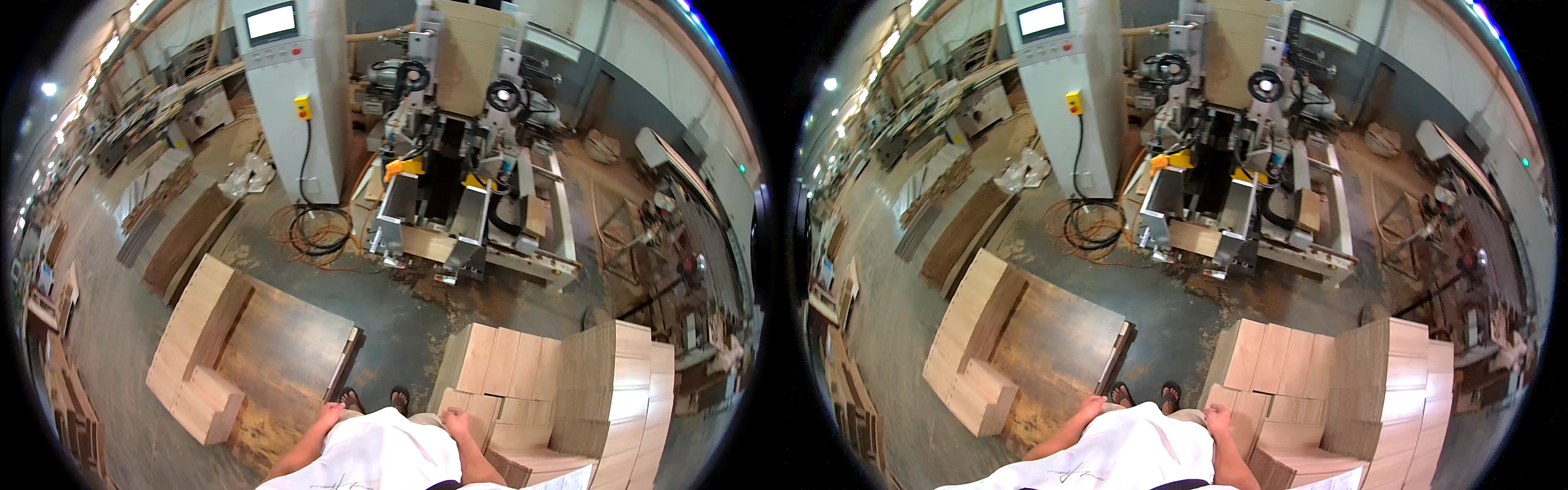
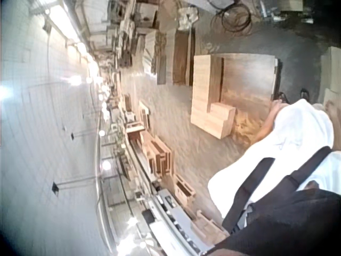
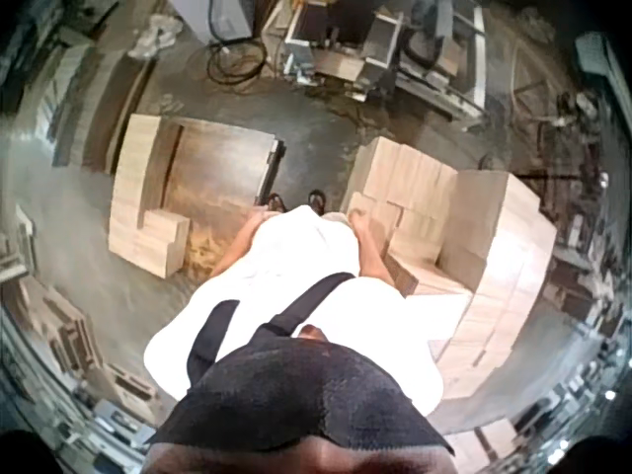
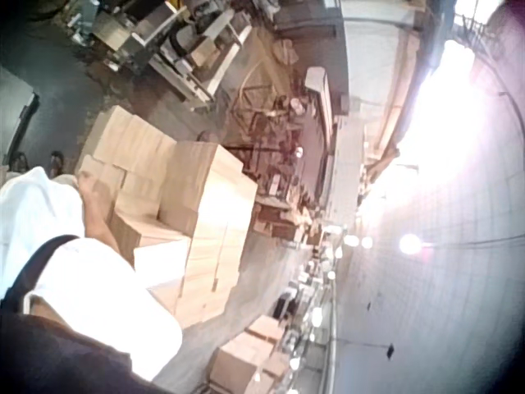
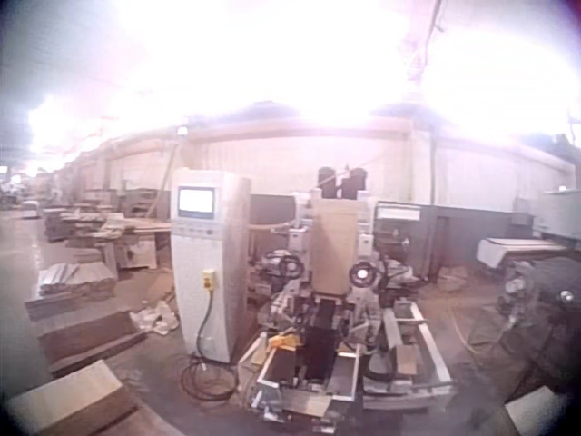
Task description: The person picks up stacks of wooden boards from a pallet, checks a paper document, and then places the boards into a machine for processing.
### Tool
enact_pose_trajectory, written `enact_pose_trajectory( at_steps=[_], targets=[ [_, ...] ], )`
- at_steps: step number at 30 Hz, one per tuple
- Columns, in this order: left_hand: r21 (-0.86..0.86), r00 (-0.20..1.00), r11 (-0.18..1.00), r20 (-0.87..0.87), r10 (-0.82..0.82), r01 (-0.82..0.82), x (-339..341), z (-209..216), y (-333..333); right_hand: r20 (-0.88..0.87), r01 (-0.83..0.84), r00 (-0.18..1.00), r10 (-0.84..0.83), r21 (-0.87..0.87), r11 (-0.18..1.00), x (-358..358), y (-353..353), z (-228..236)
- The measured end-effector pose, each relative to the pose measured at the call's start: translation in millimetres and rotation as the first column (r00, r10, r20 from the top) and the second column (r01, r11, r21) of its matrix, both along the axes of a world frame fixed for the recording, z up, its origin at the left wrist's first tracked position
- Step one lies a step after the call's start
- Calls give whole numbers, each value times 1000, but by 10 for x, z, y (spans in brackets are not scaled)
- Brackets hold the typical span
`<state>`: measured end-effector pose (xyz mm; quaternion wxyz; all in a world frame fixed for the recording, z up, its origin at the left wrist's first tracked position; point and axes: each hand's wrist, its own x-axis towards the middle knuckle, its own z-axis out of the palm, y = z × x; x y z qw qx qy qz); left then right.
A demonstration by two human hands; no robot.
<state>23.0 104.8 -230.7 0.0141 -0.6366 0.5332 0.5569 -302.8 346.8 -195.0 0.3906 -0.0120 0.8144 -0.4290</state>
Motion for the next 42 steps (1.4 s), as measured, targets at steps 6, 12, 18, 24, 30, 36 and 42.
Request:
enact_pose_trajectory(
  at_steps=[6, 12, 18, 24, 30, 36, 42],
  targets=[
    [11, 996, 999, -78, -50, 51, 46, -120, -261, -227, 203, 963, -145, 261, 944, 312, 541, 27],
    [161, 992, 987, -120, 49, -29, 29, 38, -593, -320, 362, 925, -204, 581, 729, 668, 569, 291],
    [250, 998, 966, -47, -52, 62, 51, 294, -926, -373, 449, 885, -279, 527, 722, 923, 112, 16],
    [242, 993, 963, -44, -108, 116, 207, 78, -1260, -585, 502, 778, -228, 363, 785, 1142, -114, 32],
    [188, 953, 942, 66, -294, 278, 181, -8, -1611, -301, 667, 744, -596, 387, 637, 1370, -321, 395],
    [86, 918, 917, 47, -394, 390, -76, 16, -1943, -145, 625, 742, -655, 505, 596, 1592, -181, 197],
    [124, 959, 955, 60, -279, 270, -709, 246, -1981, -43, 434, 876, -481, 506, 745, 1114, -92, -304]
  ],
)
